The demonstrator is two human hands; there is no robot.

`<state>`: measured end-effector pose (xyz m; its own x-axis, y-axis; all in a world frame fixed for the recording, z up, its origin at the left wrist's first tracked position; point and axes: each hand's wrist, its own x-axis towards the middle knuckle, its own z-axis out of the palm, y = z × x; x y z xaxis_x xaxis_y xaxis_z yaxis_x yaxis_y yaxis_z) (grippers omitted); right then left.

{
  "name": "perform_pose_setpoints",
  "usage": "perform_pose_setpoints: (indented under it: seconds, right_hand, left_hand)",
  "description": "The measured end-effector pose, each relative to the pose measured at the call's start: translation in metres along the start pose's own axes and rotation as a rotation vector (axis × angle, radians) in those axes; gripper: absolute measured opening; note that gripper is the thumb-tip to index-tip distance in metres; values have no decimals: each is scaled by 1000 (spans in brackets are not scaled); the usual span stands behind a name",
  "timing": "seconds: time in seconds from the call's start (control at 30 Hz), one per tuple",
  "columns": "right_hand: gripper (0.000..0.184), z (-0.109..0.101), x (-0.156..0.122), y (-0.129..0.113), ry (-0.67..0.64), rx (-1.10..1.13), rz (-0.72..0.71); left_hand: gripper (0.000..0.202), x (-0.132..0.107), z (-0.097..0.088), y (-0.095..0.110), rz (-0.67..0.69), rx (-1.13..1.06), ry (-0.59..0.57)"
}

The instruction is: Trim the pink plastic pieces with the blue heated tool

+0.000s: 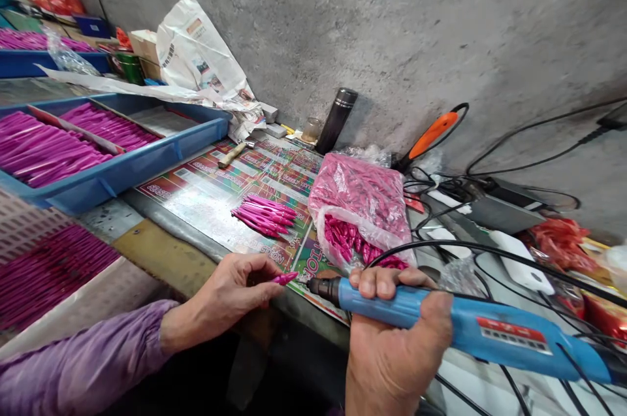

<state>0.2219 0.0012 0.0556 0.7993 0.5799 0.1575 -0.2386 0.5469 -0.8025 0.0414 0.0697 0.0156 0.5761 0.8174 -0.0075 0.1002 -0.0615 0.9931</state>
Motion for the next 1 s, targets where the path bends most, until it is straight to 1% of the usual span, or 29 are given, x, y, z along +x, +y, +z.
perform_pose_setpoints:
  seconds: [0.03, 0.1, 0.13, 0.2, 0.27, 0.33, 0.43, 0.5, 0.6, 0.7, 0.77, 0.83, 0.93, 1.0]
  right_hand:
    - [37, 1, -3, -1, -18, -6, -6]
    - [34, 2, -10, -4, -68, -17, -12]
    - [35, 3, -13, -5, -95, -24, -12]
    - [36, 5, -19, -7, -143, -36, -12]
    - [37, 8, -25, -10, -177, -52, -26]
    - [36, 9, -30, -12, -211, -75, -50]
    - [35, 10, -36, -16, -256, -106, -74]
    - [36, 10, -40, -18, -289, -119, -84]
    - [37, 10, -47, -21, -342, -147, -107]
    - [35, 12, -55, -22, -386, -178, -132]
    - [34, 15, -60, -22, -421, -196, -143]
    - [32, 18, -64, -21, -456, -206, -150]
    - [30, 21, -68, -19, -492, -220, -155]
    - [30, 23, -71, -19, -499, -228, -156]
  left_hand:
    - [15, -3, -1, -2, 122, 120, 21]
    - [20, -11, -3, -8, 356, 359, 38]
    - [25, -14, -4, -11, 448, 463, 41]
    - [33, -21, -6, -17, 582, 638, 46]
    - [36, -25, -6, -21, 668, 766, 60]
    - [36, -28, -7, -23, 718, 832, 68]
    - [34, -31, -8, -22, 716, 817, 70]
    - [31, -36, -8, -20, 650, 729, 75]
    - [26, -49, -8, -16, 461, 498, 100]
    - [24, -62, -8, -11, 161, 223, 98]
    - [26, -69, -8, -8, -60, 11, 60]
    - [31, -73, -9, -6, -233, -192, 3]
    - [42, -76, -10, -4, -390, -360, -53]
    - [46, -78, -11, -3, -452, -397, -43]
